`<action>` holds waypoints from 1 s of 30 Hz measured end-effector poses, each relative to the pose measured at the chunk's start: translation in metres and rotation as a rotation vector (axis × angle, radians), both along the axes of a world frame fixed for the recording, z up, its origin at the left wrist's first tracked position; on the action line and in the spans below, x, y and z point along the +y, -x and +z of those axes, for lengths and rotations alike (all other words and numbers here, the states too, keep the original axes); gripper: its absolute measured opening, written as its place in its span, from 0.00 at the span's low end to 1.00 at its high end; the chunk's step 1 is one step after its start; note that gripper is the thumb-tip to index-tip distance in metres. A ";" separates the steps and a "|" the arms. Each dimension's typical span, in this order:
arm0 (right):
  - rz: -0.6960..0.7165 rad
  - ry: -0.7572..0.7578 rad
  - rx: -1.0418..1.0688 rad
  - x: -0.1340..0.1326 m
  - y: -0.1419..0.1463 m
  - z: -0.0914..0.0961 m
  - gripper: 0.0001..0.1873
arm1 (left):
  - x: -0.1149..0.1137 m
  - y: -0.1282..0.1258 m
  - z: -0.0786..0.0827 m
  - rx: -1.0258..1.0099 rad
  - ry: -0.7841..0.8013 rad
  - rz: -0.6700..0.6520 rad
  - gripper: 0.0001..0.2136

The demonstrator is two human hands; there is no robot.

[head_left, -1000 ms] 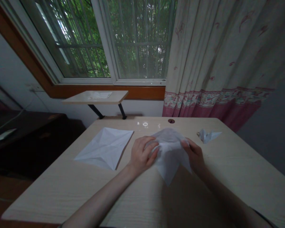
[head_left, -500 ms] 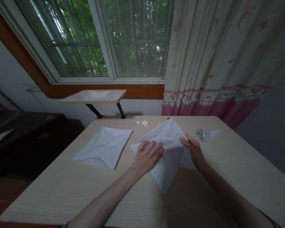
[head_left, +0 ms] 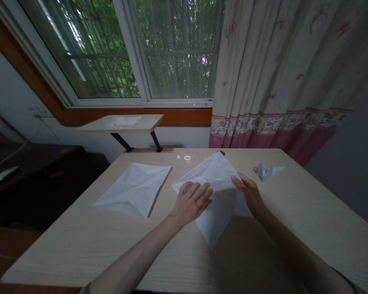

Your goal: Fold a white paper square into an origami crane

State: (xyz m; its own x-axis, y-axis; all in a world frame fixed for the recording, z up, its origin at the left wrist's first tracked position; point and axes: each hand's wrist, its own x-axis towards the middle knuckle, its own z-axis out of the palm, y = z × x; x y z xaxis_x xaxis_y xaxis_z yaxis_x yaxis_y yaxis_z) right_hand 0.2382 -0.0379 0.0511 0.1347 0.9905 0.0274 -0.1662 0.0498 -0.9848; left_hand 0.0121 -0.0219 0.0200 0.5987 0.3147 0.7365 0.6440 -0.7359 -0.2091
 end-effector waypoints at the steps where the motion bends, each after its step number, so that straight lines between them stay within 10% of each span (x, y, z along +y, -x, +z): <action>1: 0.005 -0.001 0.002 0.000 0.000 -0.001 0.25 | 0.000 0.000 0.000 -0.001 -0.004 -0.001 0.13; 13: 0.001 -0.043 -0.057 -0.002 0.000 0.001 0.24 | -0.001 0.001 0.000 -0.056 -0.068 -0.004 0.11; 30: 0.184 0.015 -0.167 0.019 -0.006 -0.007 0.22 | 0.005 -0.002 -0.009 0.104 0.297 -0.064 0.08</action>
State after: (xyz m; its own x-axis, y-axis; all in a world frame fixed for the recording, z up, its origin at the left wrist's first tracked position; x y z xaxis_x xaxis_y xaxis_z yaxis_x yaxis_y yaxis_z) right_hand 0.2445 -0.0186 0.0445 -0.0527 0.9984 0.0195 -0.0063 0.0192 -0.9998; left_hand 0.0143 -0.0174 0.0112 0.6916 0.4658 0.5520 0.5805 -0.8132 -0.0412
